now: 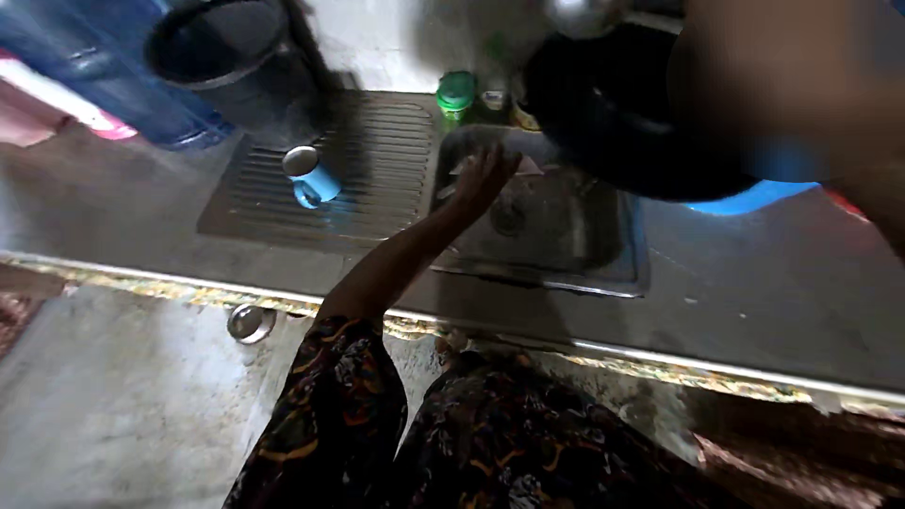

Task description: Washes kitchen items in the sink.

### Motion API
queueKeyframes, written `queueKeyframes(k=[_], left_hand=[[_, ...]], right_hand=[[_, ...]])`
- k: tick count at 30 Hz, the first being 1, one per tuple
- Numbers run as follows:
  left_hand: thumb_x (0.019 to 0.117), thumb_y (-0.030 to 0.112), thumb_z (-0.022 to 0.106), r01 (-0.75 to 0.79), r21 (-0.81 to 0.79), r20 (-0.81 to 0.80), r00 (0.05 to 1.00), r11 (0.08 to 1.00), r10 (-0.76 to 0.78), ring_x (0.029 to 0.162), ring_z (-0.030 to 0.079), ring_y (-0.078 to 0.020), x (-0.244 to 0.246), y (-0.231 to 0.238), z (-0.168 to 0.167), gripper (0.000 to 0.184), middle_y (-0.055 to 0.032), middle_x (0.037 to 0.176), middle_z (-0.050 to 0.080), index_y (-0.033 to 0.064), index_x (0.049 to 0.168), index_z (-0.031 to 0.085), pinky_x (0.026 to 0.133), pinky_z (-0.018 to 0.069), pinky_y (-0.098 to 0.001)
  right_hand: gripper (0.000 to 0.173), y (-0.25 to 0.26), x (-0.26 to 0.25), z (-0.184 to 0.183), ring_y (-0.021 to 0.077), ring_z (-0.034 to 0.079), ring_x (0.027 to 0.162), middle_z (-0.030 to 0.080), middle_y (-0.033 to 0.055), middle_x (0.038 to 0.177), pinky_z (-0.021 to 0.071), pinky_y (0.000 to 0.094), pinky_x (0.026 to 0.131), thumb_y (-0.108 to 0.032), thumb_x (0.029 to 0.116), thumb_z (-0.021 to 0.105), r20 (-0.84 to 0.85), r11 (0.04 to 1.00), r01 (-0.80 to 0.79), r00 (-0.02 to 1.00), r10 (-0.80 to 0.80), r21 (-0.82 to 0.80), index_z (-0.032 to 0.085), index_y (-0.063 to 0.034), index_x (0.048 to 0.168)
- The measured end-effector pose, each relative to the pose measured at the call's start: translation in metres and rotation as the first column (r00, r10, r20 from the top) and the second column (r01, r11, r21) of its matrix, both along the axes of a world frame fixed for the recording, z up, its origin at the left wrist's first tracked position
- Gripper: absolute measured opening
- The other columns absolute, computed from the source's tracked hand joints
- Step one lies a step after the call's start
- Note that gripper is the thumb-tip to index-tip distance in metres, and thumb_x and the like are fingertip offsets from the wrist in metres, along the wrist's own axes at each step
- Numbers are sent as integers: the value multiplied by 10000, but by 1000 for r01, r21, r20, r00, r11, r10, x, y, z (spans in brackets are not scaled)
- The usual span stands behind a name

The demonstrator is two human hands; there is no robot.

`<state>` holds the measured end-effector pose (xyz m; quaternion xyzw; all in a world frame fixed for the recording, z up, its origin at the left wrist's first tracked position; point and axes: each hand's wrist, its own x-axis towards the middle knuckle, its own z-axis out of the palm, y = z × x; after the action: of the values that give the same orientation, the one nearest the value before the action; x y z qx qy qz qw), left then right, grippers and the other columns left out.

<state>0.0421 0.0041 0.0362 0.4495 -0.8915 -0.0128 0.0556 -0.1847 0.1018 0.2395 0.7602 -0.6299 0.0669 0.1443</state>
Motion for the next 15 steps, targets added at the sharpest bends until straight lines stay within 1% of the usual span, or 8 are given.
queueKeyframes(k=[3, 6, 8, 9, 11, 12, 13, 15], left_hand=[[1024, -6, 500, -214, 35, -84, 973, 976, 217, 1339, 491, -487, 40, -14, 28, 591, -269, 1562, 380, 161, 1579, 382, 896, 568, -559], [1024, -3, 465, -338, 219, -231, 893, 915, 385, 1281, 559, -490, 97, -26, 61, 585, -305, 1478, 479, 55, 1584, 306, 1015, 490, -617], [976, -43, 526, -386, 299, -263, 846, 873, 464, 1296, 547, -488, 131, -33, 77, 636, -333, 1443, 497, -32, 1560, 274, 1064, 455, -612], [968, -54, 556, -412, 353, -263, 818, 840, 511, 1291, 551, -480, 144, -33, 88, 672, -337, 1455, 478, -46, 1565, 247, 1060, 463, -603], [967, -61, 574, -422, 425, -285, 778, 801, 560, 1164, 641, -443, 167, -35, 103, 651, -313, 1435, 497, -18, 1547, 282, 954, 549, -576], [974, -54, 564, -415, 450, -303, 762, 791, 572, 1076, 681, -415, 176, -35, 108, 616, -291, 1409, 524, 11, 1538, 324, 892, 581, -559], [982, -45, 550, -413, 480, -311, 745, 774, 590, 990, 702, -385, 182, -35, 111, 597, -273, 1363, 559, 46, 1536, 347, 834, 600, -536], [1004, -14, 533, -409, 527, -283, 742, 745, 608, 924, 709, -365, 189, -29, 115, 597, -263, 1293, 606, 82, 1558, 332, 802, 603, -520]], right_hand=[[330, -29, -37, -24, 679, 574, 1063, 581, 436, 1167, 423, 838, 771, -67, 1008, 498, 85, 996, 90, 992, -91, 6, 509, 40, 1319], [427, -42, -58, -39, 605, 533, 1220, 545, 415, 1302, 383, 794, 963, -166, 1044, 554, 355, 972, 205, 905, -233, 116, 485, 53, 1404], [506, -44, -61, -56, 561, 537, 1224, 546, 395, 1306, 388, 767, 978, -253, 1011, 649, 545, 948, 245, 776, -316, 201, 496, 62, 1377], [512, -45, -54, -66, 489, 553, 1214, 556, 353, 1319, 410, 712, 988, -249, 989, 679, 649, 940, 245, 680, -342, 238, 513, 50, 1371], [449, -43, -30, -89, 220, 600, 1064, 605, 167, 1260, 504, 486, 928, -239, 971, 680, 813, 938, 185, 468, -347, 294, 556, -42, 1356], [423, -45, -17, -102, 134, 609, 994, 620, 98, 1210, 535, 404, 883, -254, 973, 674, 863, 942, 138, 378, -336, 307, 569, -73, 1341], [403, -48, -4, -116, 88, 622, 950, 633, 55, 1159, 557, 359, 851, -285, 975, 674, 892, 943, 102, 308, -332, 316, 584, -89, 1315], [419, -55, 28, -143, 132, 630, 984, 652, 85, 1169, 541, 413, 890, -335, 981, 676, 914, 938, 53, 208, -347, 344, 612, -74, 1302]])
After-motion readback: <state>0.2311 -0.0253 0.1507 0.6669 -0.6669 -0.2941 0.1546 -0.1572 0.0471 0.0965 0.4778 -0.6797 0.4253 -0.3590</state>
